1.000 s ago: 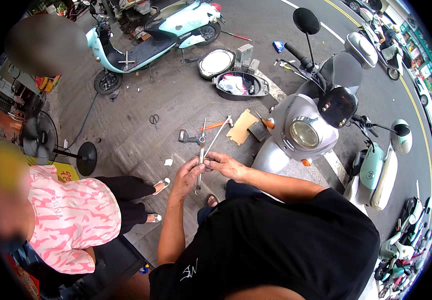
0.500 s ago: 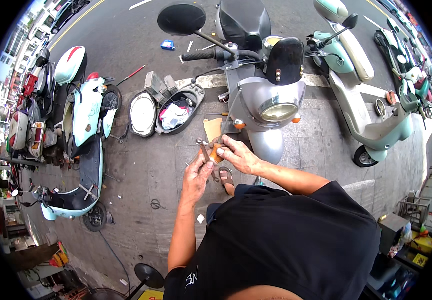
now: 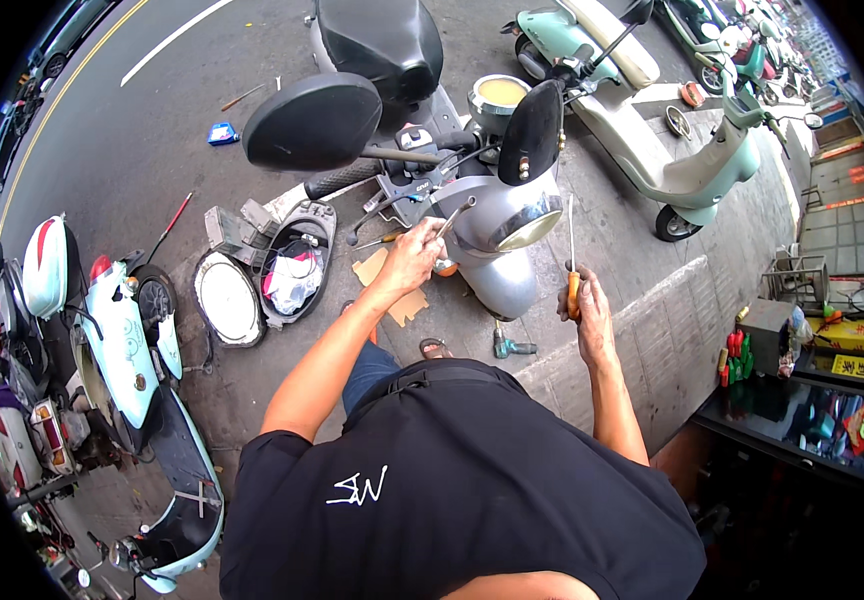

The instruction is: The person uses a screwdriver to work on the front panel and headlight assembly of a motorcycle, then applies spray from a canister to the handlebar area.

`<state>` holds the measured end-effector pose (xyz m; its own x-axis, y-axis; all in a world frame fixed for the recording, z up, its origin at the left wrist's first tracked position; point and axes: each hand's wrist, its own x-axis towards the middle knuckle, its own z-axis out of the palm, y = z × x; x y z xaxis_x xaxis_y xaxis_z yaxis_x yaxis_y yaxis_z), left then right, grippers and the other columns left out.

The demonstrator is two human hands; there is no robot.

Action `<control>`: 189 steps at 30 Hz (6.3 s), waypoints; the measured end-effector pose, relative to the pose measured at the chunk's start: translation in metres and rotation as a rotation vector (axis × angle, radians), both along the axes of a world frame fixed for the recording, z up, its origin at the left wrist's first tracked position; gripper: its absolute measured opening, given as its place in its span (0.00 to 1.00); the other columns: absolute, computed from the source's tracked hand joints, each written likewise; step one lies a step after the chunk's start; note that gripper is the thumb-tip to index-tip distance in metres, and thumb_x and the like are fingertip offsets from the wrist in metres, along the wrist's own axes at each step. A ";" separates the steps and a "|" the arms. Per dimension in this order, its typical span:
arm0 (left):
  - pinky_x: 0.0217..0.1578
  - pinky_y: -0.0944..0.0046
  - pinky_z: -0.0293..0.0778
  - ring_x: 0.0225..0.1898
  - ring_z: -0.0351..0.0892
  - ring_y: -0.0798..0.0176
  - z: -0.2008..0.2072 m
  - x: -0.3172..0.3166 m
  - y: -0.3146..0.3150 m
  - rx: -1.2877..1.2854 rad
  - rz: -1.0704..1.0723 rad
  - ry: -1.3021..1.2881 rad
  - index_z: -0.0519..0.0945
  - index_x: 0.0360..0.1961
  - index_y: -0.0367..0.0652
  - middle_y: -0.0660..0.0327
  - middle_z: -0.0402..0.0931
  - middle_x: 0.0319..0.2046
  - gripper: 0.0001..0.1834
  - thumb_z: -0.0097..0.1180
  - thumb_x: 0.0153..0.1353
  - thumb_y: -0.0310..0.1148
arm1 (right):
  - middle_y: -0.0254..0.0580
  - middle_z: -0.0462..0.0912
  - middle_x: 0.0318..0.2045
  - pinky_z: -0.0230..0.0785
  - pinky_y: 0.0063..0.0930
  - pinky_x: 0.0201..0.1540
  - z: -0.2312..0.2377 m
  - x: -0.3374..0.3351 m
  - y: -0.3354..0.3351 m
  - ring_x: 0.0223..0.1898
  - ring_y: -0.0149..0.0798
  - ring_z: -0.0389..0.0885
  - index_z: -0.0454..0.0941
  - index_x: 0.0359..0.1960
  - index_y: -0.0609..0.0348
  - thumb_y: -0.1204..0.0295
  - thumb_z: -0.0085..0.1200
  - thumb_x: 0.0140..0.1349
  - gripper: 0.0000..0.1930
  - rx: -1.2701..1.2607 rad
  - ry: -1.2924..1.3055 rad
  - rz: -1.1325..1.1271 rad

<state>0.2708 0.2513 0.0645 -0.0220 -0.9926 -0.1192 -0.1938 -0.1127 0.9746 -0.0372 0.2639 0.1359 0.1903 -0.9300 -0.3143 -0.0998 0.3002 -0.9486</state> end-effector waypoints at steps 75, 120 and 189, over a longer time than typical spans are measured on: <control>0.37 0.55 0.75 0.37 0.80 0.50 -0.063 -0.026 -0.151 -0.288 -0.338 0.163 0.75 0.48 0.48 0.54 0.78 0.36 0.24 0.59 0.52 0.48 | 0.37 0.78 0.38 0.70 0.33 0.50 0.005 0.083 0.019 0.40 0.35 0.77 0.71 0.48 0.59 0.76 0.56 0.60 0.15 -0.055 -0.030 -0.795; 0.51 0.55 0.67 0.50 0.72 0.42 -0.023 -0.062 -0.152 -0.425 -0.181 -0.002 0.68 0.54 0.25 0.36 0.71 0.49 0.35 0.58 0.58 0.47 | 0.55 0.69 0.54 0.76 0.37 0.44 0.021 0.084 0.038 0.49 0.49 0.77 0.61 0.61 0.61 0.77 0.61 0.52 0.33 -0.692 1.115 -0.332; 0.42 0.50 0.70 0.44 0.76 0.40 -0.011 -0.050 -0.146 -0.174 -0.286 0.163 0.71 0.53 0.40 0.42 0.76 0.42 0.24 0.54 0.61 0.44 | 0.48 0.71 0.52 0.70 0.31 0.50 0.029 0.099 0.023 0.43 0.35 0.76 0.54 0.67 0.55 0.65 0.44 0.66 0.28 -0.201 -0.028 -0.860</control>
<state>0.2212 0.1053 0.0537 -0.3062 -0.9487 0.0790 -0.0341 0.0939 0.9950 0.0619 0.2868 0.1652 -0.5954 -0.7919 -0.1355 0.1080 0.0883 -0.9902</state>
